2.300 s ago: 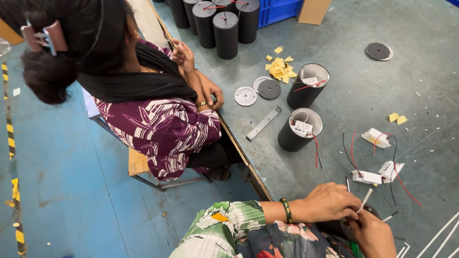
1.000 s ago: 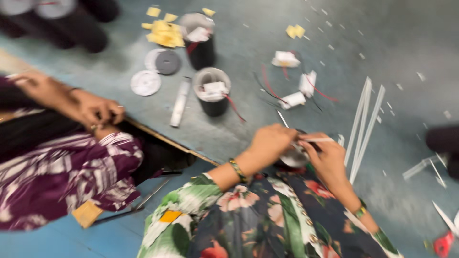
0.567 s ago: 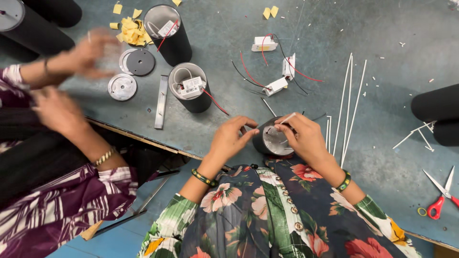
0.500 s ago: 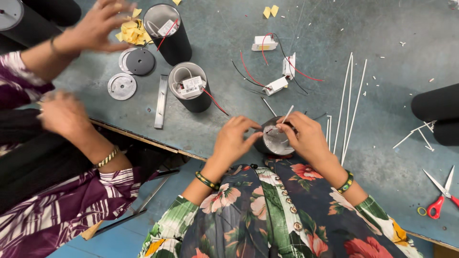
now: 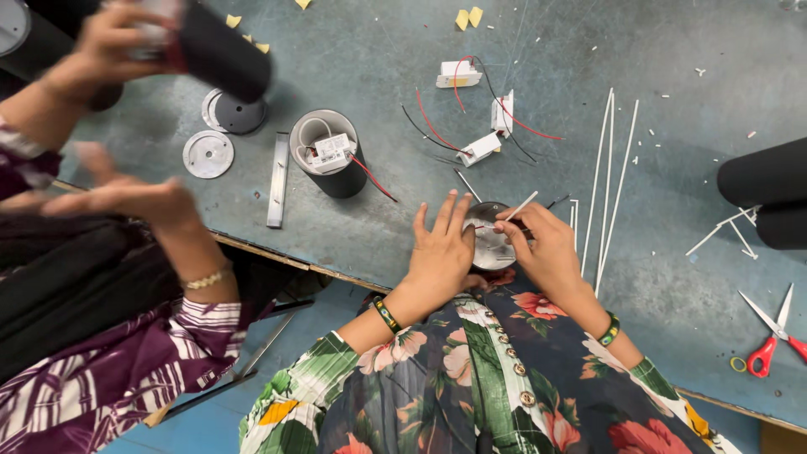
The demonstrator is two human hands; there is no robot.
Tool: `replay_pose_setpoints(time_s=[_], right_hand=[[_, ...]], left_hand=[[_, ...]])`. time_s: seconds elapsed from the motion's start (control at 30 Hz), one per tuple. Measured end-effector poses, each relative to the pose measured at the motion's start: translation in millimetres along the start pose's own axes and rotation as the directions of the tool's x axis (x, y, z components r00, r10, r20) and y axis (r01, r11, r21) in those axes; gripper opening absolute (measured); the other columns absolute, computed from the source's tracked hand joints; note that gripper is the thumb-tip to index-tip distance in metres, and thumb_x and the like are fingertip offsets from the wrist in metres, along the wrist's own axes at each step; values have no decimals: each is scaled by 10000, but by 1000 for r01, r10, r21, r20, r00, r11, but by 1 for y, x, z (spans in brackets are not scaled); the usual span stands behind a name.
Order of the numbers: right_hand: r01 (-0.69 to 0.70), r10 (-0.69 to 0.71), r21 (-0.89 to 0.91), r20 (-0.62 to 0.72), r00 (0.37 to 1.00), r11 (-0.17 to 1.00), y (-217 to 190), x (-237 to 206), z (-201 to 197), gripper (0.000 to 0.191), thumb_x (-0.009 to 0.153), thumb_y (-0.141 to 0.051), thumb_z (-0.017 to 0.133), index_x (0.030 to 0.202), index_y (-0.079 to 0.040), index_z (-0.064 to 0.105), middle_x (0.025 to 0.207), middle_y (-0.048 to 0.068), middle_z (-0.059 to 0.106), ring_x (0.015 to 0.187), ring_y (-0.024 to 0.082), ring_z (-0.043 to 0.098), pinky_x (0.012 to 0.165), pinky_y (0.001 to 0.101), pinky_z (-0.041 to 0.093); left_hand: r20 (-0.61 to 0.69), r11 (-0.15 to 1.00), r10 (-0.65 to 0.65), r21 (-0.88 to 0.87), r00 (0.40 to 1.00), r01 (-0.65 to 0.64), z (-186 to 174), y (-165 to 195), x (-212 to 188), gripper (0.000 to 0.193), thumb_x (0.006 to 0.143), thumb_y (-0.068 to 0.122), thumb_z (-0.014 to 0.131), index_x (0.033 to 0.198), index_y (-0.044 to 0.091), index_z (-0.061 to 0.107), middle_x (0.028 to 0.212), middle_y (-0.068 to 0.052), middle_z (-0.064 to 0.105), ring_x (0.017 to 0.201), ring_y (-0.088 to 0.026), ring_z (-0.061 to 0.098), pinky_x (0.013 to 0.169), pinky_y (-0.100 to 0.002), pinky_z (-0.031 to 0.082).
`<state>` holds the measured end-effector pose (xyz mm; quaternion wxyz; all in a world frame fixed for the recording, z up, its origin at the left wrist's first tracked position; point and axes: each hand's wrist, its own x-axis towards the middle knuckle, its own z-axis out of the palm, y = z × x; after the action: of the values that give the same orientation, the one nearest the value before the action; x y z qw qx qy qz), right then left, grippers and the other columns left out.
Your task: The person assembles small electronic components into cylindrical housings. They insert wires and small white modules into the cylinders, using a screwdriver to secure connections. The person also handles plastic rods and places finished units on the table.
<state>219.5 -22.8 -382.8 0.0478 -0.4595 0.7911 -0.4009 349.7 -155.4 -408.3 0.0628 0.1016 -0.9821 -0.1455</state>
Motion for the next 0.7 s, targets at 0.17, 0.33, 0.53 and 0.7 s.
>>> replay_pose_setpoints(time_s=[0.17,0.33,0.53,0.7], right_hand=[[-101,97,115,38,994,988,10,-2,6,74,956,-63,706,961,9,688,917,99,731,799,178,756,672,293,594],[-192,181,219,70,981,957,16,-1,11,95,965,-63,702,987,14,650,912,85,754,853,158,783,709,277,619],[51,-52,18,57,997,999,17,1,10,147,903,-19,714,1049,-31,705,990,158,741,806,255,738,674,307,590],[-124,130,-42,154,980,991,18,6,12,192,906,-120,734,1077,-44,690,930,134,753,688,256,719,600,348,551]], left_hand=[[-147,999,-26,-25,989,23,17,-2,-2,615,620,410,887,1088,72,675,1524,-175,438,1490,-343,314,1112,-692,237],[-91,994,-59,-100,994,50,19,0,-2,670,582,409,901,1105,60,669,1493,-175,460,1467,-339,333,1101,-706,235],[-86,992,-71,-114,994,61,17,0,-1,734,580,405,906,1166,48,649,1464,-176,480,1450,-339,345,1090,-712,232],[-75,989,-69,-136,995,58,20,0,-2,729,588,415,907,1170,62,648,1445,-172,491,1449,-340,352,1095,-723,227]])
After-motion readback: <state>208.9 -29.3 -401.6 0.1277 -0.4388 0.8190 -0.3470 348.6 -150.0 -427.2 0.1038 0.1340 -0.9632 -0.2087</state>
